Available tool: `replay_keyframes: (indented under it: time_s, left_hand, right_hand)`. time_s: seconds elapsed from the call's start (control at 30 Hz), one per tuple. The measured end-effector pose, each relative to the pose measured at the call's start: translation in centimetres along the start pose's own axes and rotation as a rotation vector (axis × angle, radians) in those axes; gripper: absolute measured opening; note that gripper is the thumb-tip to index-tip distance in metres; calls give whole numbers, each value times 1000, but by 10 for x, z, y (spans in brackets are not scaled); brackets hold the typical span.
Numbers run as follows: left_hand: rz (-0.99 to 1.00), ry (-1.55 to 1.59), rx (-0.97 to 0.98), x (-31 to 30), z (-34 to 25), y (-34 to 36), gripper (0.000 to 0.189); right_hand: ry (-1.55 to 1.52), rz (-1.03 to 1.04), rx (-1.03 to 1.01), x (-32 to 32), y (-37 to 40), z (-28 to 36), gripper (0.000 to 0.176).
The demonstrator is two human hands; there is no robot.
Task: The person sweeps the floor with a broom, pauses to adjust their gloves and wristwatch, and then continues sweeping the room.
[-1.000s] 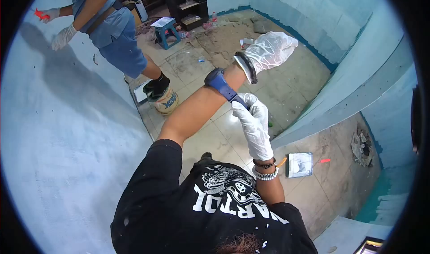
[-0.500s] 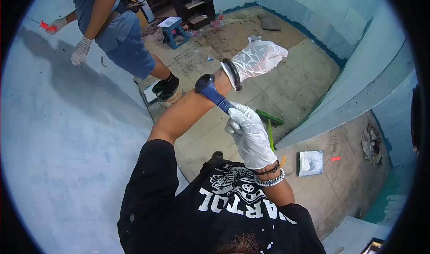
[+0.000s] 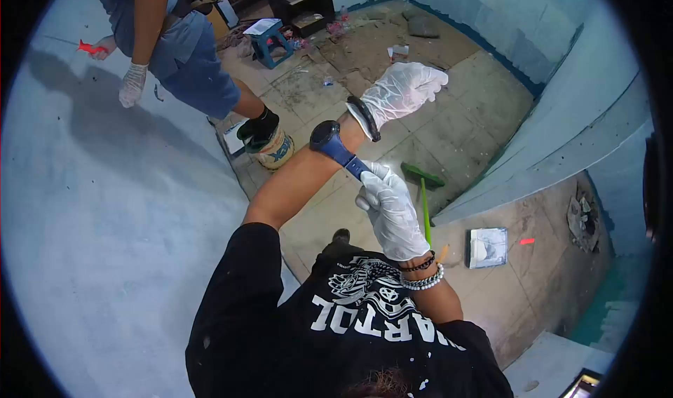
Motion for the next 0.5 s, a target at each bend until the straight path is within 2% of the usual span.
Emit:
replay_keyframes:
  time_s: [0.07,0.17,0.2,0.3,0.5]
  left_hand:
    - [12,-4,-2,3,5,2,21]
    - [-33,218,-27,-4,2,-1,22]
    - [-51,286,-31,-8,-4,-4,22]
    - [-100,176,24,-20,-22,-11,22]
    - [-42,114,51,-7,-21,-7,22]
  right_hand:
    - [30,25,22,4,1,1,29]
    - [67,124,54,8,1,-4,34]
    - [86,104,21,8,1,-1,34]
    - [115,0,-49,16,9,12,34]
    - [-208,-28,32,12,17,2,28]
Point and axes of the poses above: each hand's wrist, its own y-axis away from the middle knuckle, its own x-axis out of the palm, z = x × y, the point moved 9 cm from there along -y, towards the middle knuckle, and after that the axes turned 3 degrees about z, right-handed, at the moved point
